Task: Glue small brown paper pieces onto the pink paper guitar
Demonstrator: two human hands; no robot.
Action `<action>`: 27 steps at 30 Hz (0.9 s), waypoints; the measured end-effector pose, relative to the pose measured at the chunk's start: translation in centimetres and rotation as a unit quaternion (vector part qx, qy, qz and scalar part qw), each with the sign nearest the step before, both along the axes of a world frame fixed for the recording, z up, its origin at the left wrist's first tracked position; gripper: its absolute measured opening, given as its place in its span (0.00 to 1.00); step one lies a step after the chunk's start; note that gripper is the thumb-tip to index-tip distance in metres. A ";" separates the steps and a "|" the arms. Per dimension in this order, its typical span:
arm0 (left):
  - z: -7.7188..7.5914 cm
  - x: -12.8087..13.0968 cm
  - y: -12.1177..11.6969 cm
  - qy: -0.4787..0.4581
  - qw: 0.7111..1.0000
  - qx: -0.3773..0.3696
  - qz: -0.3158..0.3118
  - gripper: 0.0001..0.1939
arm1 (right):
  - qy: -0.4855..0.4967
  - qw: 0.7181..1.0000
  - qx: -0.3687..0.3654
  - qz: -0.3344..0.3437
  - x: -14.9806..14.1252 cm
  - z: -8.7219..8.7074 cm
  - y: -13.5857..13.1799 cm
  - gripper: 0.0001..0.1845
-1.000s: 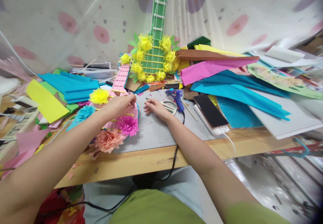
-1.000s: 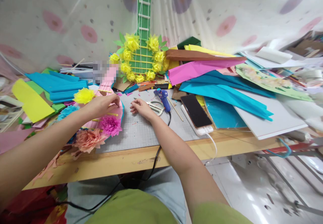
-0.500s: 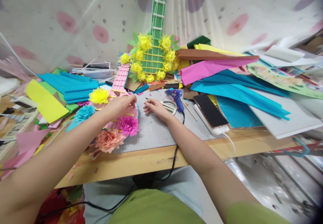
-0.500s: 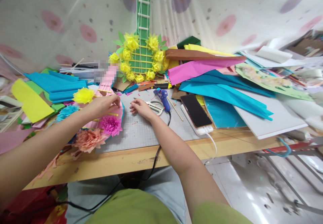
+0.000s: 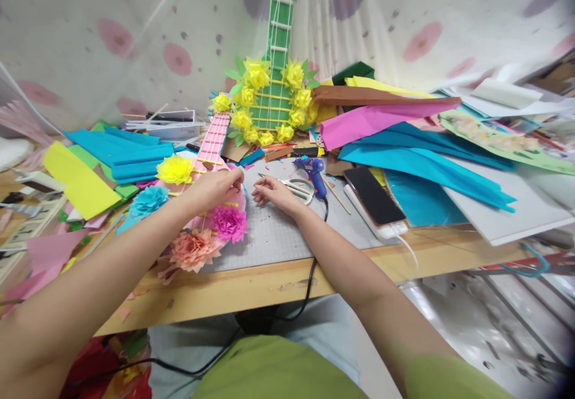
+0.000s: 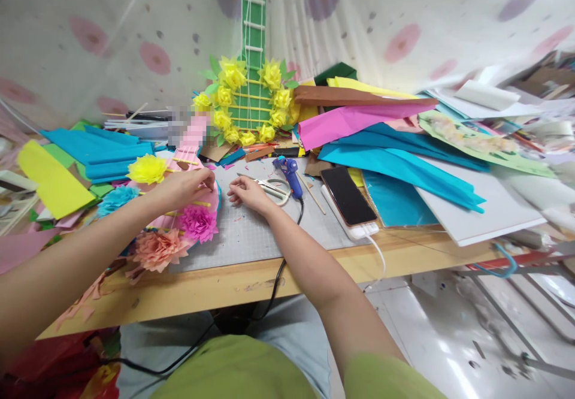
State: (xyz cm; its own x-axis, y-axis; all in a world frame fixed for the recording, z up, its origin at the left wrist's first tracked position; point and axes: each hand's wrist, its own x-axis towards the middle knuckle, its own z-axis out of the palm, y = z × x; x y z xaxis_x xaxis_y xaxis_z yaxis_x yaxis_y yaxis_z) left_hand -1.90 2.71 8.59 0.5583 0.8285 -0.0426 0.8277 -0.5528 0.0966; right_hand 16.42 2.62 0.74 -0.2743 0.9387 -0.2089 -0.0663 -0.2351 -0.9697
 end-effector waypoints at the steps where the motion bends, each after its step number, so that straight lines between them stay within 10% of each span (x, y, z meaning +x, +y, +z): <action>1: 0.0 -0.1 0.0 -0.004 1.000 0.001 -0.001 0.07 | -0.005 1.000 -0.010 0.008 -0.2 0.1 -0.2 0.04; 27: -1.0 -0.7 0.5 -0.008 1.000 0.001 0.010 0.07 | 0.005 0.999 -0.002 0.053 -2.4 -1.0 -1.1 0.12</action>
State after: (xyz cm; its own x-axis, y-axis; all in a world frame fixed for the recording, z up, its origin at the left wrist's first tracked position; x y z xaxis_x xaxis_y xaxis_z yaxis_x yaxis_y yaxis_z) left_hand -2.60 3.24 7.56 0.5418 0.8399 -0.0325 0.8373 -0.5359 0.1083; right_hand 14.02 1.49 -0.29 -0.3751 0.9032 -0.2086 -0.0505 -0.2446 -0.9683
